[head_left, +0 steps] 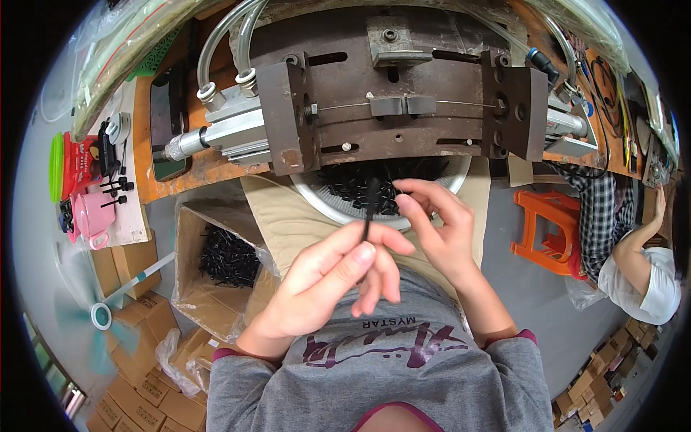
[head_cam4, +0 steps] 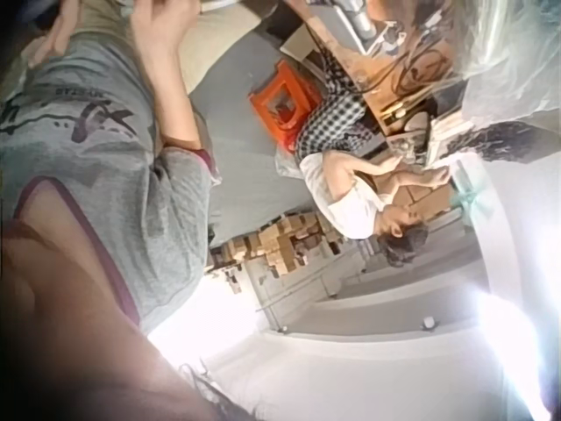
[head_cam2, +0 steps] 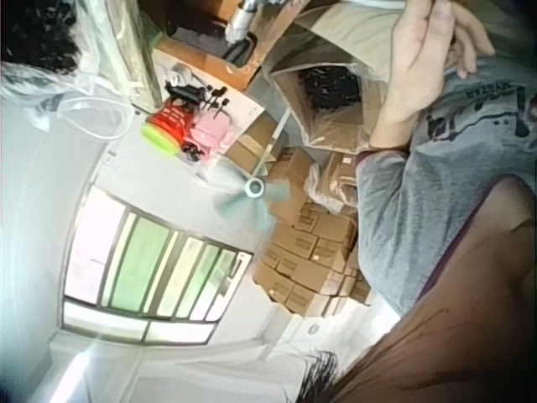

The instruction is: The person is using a specialized assembly jig or press to insert and secure components into small black plastic housings.

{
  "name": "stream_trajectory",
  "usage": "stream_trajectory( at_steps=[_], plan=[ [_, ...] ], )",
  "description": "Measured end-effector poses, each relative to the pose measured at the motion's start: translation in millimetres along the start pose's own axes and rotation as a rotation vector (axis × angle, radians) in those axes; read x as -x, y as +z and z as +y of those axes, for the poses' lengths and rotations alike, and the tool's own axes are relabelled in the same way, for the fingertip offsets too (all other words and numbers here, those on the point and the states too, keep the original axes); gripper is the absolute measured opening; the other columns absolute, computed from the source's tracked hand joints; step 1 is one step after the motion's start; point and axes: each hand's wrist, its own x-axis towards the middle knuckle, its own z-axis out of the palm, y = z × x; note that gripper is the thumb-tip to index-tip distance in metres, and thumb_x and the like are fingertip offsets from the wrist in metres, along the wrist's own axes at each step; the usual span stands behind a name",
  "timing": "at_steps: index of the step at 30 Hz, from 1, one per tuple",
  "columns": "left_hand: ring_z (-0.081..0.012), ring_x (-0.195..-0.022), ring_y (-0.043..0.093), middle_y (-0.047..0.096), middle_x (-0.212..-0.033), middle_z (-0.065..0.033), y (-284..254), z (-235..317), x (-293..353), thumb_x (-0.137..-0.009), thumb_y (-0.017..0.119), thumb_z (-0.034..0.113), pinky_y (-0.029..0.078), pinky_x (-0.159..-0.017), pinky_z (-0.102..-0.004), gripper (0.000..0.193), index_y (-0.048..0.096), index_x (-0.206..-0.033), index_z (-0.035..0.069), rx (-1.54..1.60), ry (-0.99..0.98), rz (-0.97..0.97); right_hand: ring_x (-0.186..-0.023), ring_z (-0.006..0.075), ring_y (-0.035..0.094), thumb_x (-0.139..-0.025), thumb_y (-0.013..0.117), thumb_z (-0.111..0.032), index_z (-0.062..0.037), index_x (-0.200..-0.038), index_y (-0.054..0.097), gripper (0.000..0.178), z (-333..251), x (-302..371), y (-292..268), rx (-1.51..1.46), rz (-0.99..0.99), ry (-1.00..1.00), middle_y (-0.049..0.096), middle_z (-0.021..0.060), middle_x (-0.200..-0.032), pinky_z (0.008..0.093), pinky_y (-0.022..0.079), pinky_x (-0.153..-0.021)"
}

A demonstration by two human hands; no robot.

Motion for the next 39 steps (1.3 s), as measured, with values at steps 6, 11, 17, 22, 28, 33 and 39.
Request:
stream_trajectory(
  at_steps=[6,11,17,22,28,33,39],
  plan=[
    [-0.0174,-0.050,0.059,0.069,-0.082,-0.0243,6,8,2,-0.105,0.037,0.023,0.048,-0.052,-0.0251,0.039,0.054,-0.112,-0.011,0.080,-0.147,-0.120,-0.078,0.0088,0.063,-0.097,0.059,-0.011,0.0008,-0.105,0.070,0.018,-58,-12,-30,-0.655,-0.287,0.163,0.067,0.0057,-0.094,0.0213,0.049,-0.064],
    [-0.0202,-0.051,0.063,0.069,-0.085,-0.0266,4,7,0,-0.104,0.038,0.024,0.050,-0.052,-0.0264,0.041,0.054,-0.112,-0.012,0.127,-0.151,-0.195,-0.084,0.0102,0.066,-0.094,0.063,-0.006,0.0027,-0.102,0.069,0.014,-69,-11,-25,-0.828,-0.282,0.171,0.069,0.0069,-0.092,0.0212,0.052,-0.067],
    [-0.0200,-0.054,0.064,0.069,-0.085,-0.0256,10,5,4,-0.103,0.041,0.025,0.051,-0.051,-0.0266,0.041,0.060,-0.102,-0.011,-0.030,-0.091,-0.033,-0.070,0.0055,0.060,-0.091,0.068,-0.008,0.0019,-0.099,0.070,0.013,-62,-7,-31,-0.666,-0.210,0.155,0.069,0.0062,-0.092,0.0190,0.048,-0.058],
    [-0.0189,-0.053,0.063,0.069,-0.080,-0.0229,10,8,4,-0.102,0.045,0.022,0.050,-0.050,-0.0264,0.038,0.063,-0.094,-0.010,-0.079,-0.123,-0.054,-0.065,0.0038,0.056,-0.091,0.068,-0.009,0.0014,-0.096,0.070,0.012,-64,-8,-26,-0.713,-0.199,0.183,0.069,0.0054,-0.088,0.0181,0.044,-0.052],
    [-0.0133,-0.050,0.059,0.067,-0.072,-0.0156,11,4,4,-0.100,0.051,0.016,0.046,-0.045,-0.0219,0.029,0.064,-0.093,-0.010,-0.084,-0.041,0.024,-0.066,0.0040,0.056,-0.093,0.065,-0.008,0.0021,-0.097,0.069,0.012,-67,-10,-29,-0.687,-0.178,0.196,0.069,0.0048,-0.087,0.0182,0.044,-0.054],
    [-0.0025,-0.052,0.056,0.065,-0.067,-0.0008,9,-1,5,-0.096,0.061,0.010,0.041,-0.045,-0.0174,0.013,0.070,-0.096,0.000,-0.186,0.066,0.148,-0.065,0.0049,0.055,-0.095,0.061,-0.006,0.0028,-0.100,0.066,0.012,-71,-8,-23,-0.714,-0.144,0.174,0.068,0.0071,-0.093,0.0191,0.045,-0.057],
    [-0.0089,-0.057,0.057,0.062,-0.067,-0.0047,13,-5,-2,-0.087,0.067,0.004,0.044,-0.051,-0.0247,0.010,0.069,-0.079,-0.002,-0.510,0.485,0.132,-0.064,0.0078,0.051,-0.097,0.054,-0.006,0.0026,-0.093,0.059,0.011,-86,-8,-12,-0.667,0.002,-0.071,0.059,0.0110,-0.090,0.0195,0.043,-0.058]
  ],
)
